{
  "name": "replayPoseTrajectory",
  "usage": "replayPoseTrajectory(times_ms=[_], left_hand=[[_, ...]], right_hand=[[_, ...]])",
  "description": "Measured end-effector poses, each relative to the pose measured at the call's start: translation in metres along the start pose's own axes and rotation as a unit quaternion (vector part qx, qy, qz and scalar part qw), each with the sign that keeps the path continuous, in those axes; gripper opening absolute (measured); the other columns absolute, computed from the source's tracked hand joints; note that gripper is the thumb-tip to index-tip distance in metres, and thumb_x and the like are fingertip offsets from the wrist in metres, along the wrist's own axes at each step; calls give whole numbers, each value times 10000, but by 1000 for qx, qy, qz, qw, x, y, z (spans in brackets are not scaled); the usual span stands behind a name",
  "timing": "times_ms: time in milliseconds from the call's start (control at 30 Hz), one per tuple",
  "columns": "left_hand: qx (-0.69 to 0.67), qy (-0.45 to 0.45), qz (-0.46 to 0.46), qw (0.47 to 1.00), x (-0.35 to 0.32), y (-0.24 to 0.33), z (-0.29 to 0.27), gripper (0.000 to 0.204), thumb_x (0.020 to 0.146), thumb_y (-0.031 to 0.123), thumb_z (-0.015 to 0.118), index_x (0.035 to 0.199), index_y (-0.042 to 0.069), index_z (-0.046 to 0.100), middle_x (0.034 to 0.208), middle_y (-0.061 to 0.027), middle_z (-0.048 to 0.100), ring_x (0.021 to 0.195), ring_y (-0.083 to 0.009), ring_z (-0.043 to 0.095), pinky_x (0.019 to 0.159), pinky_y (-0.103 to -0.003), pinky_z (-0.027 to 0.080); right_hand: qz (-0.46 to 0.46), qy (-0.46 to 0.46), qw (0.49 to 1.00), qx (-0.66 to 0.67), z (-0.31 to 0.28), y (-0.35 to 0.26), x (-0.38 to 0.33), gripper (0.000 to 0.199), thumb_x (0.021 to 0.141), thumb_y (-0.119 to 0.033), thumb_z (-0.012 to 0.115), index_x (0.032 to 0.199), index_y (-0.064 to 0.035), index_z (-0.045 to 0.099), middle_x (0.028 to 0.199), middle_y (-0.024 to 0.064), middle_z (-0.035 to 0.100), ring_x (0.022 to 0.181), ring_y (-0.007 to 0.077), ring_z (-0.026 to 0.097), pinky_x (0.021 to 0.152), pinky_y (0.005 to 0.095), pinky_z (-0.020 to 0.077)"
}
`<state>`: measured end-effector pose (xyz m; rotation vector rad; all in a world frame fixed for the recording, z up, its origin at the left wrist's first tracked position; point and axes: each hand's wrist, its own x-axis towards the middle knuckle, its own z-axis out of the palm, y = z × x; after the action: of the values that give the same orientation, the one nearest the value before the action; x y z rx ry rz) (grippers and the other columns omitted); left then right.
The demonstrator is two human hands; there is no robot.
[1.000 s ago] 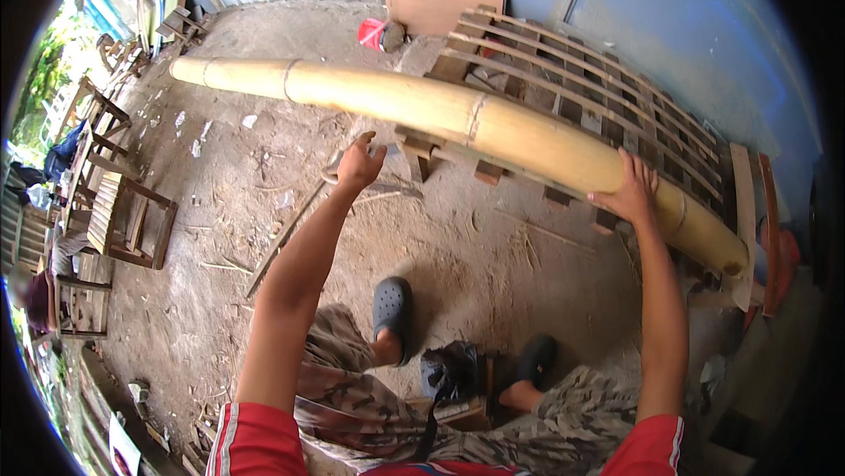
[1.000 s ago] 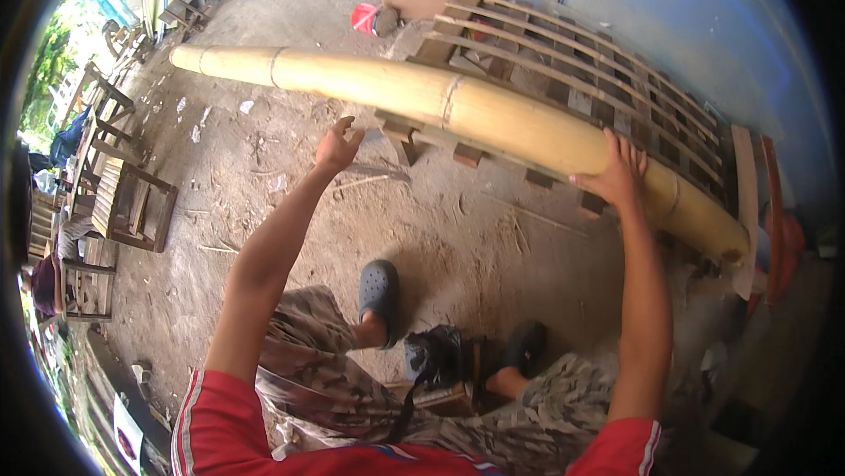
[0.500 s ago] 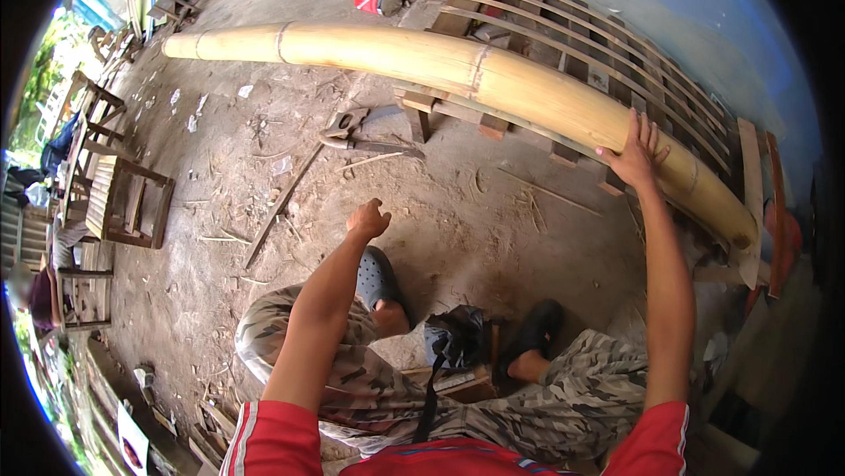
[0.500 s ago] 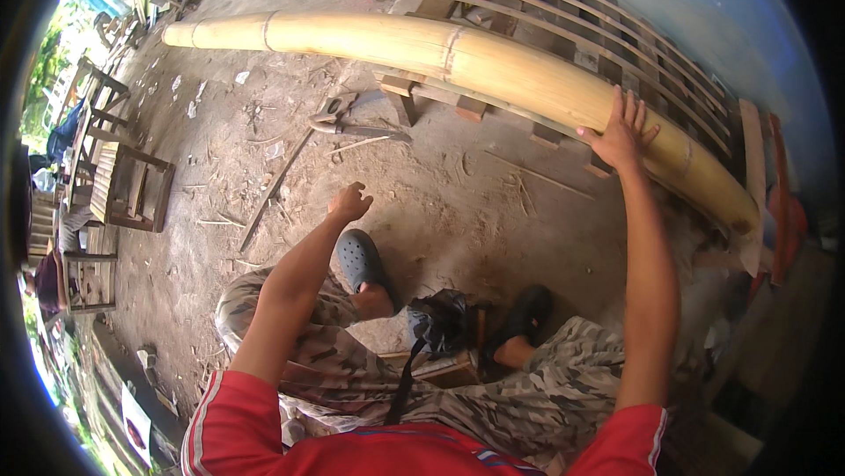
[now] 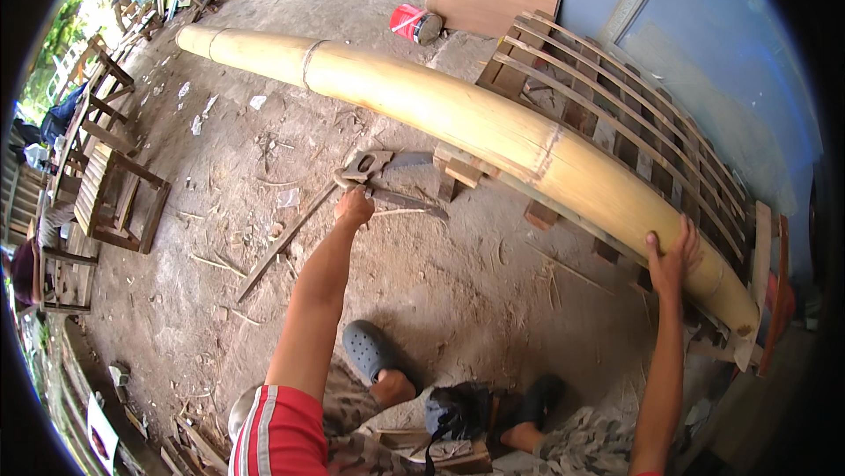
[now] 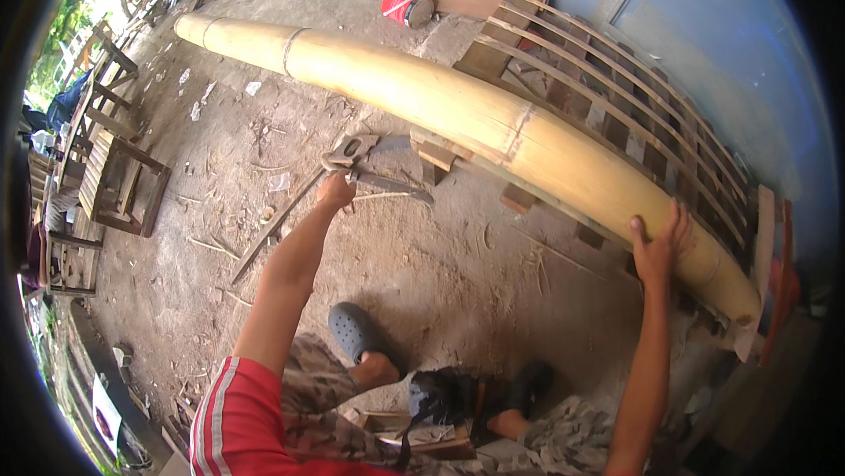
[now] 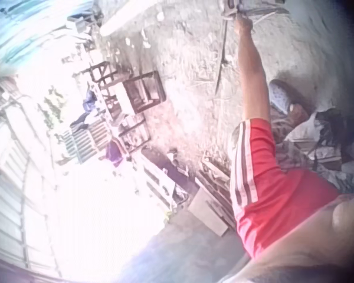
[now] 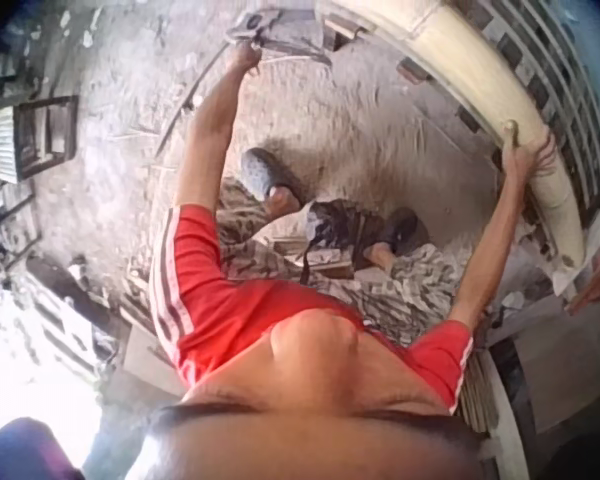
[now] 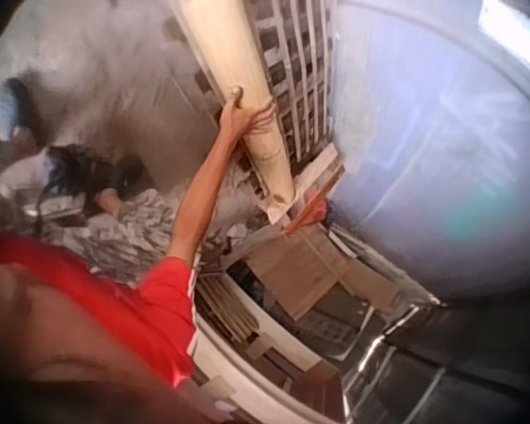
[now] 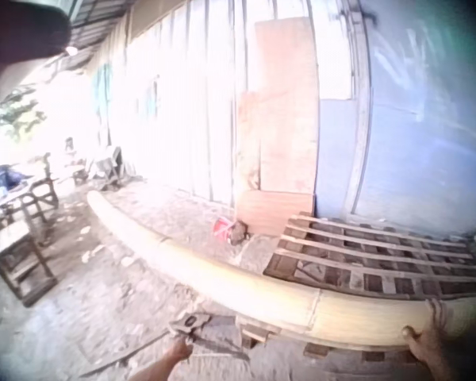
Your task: The person positions a long bamboo pole on a wooden pallet, then uses a machete to cut the pole into shorter sections. The person handles the pole and machete throughout the task.
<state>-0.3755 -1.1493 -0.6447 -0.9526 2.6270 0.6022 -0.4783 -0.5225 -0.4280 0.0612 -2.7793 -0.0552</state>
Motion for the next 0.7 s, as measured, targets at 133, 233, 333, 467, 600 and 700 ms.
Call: replayPoseTrajectory(times_ms=[133,233,333,467,600,700], left_hand=[[60,34,37,997,47,-5,18,603,892,225,593,1469,132,443,1532,-111,392,1413,-338,404,1078,-519,424],[135,71,6,988,71,-10,30,573,923,198,569,1464,99,412,1483,-84,413,1417,-284,376,1118,-512,345],[200,57,3,978,81,-16,34,582,924,209,583,1465,85,409,1473,-108,419,1416,-295,370,1111,-511,337],[206,57,33,976,78,-12,30,543,932,220,579,1452,152,438,1529,-142,376,1440,-333,326,1135,-544,284],[191,54,65,978,78,-12,24,495,930,202,588,1415,203,490,1591,-173,307,1498,-353,232,1175,-565,209],[194,92,95,972,77,-24,32,416,910,218,638,1322,197,587,1612,-196,281,1519,-373,188,1195,-579,168]], right_hand=[[-33,84,996,-16,9,9,-4,936,885,-702,575,1556,-109,302,1577,171,329,1493,371,254,1155,706,118],[-50,104,993,-20,11,4,-3,961,882,-766,500,1547,-95,323,1558,176,360,1475,381,290,1145,705,144],[-63,114,991,-11,10,-4,-3,971,885,-786,464,1541,-82,333,1546,179,378,1465,386,308,1140,692,169],[-67,127,989,-24,11,2,-1,953,900,-783,439,1533,-76,347,1534,181,394,1456,391,323,1135,679,187],[-71,137,988,-26,12,5,-2,937,909,-778,427,1526,-75,361,1525,181,405,1450,393,332,1130,678,192],[-68,136,988,-24,13,-1,-1,926,913,-769,434,1524,-76,363,1521,181,409,1446,395,336,1130,679,193]])
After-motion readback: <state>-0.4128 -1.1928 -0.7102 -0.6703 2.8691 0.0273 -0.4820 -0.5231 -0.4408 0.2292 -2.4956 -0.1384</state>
